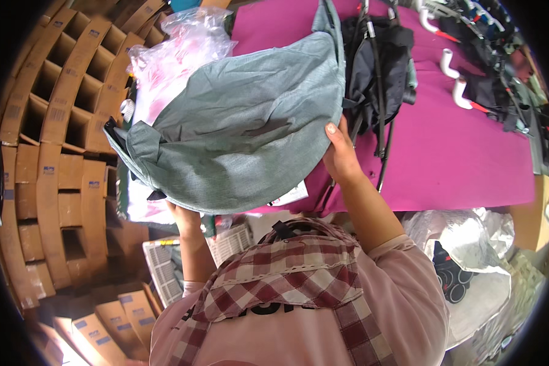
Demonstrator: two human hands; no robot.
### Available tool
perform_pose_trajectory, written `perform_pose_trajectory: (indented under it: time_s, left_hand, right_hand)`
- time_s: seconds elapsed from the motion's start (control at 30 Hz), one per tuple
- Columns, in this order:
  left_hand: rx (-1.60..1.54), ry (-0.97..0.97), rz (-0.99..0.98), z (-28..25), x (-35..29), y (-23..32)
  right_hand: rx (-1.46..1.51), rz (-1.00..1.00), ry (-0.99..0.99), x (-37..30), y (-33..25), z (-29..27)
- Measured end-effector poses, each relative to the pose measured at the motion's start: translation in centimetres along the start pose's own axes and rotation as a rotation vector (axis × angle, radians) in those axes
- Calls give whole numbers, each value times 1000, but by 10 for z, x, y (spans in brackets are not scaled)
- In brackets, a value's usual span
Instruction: The person assembles baby strollers by unpacking frames from plastic bags, attaching wheels, and placing fabric seats onto the frames. The person repeats this process for multiple units on a pink-covered table in a warehouse setting.
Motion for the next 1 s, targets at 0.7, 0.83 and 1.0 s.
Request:
perform_pose_trajectory:
  time_s: [0.7,0.83,1.0]
  left_hand:
    - [-491,-464,-204,343,-6,-76]
    - [-399,-402,-191,416,-17,-76]
    - [-109,-413,-213,500,-12,-66]
  right_hand:
    - [-674,-727,749,-44,-217,-63]
    - [-933,-778,735,12,-262,-98]
    - [-1034,-784,594,81,-305,-145]
Point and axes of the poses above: each hand's wrist, its own x-axis towards the middle knuckle, its own z-axis out of the palm, y = z × x, the point moved 9 cm from there along x, towards the middle knuckle
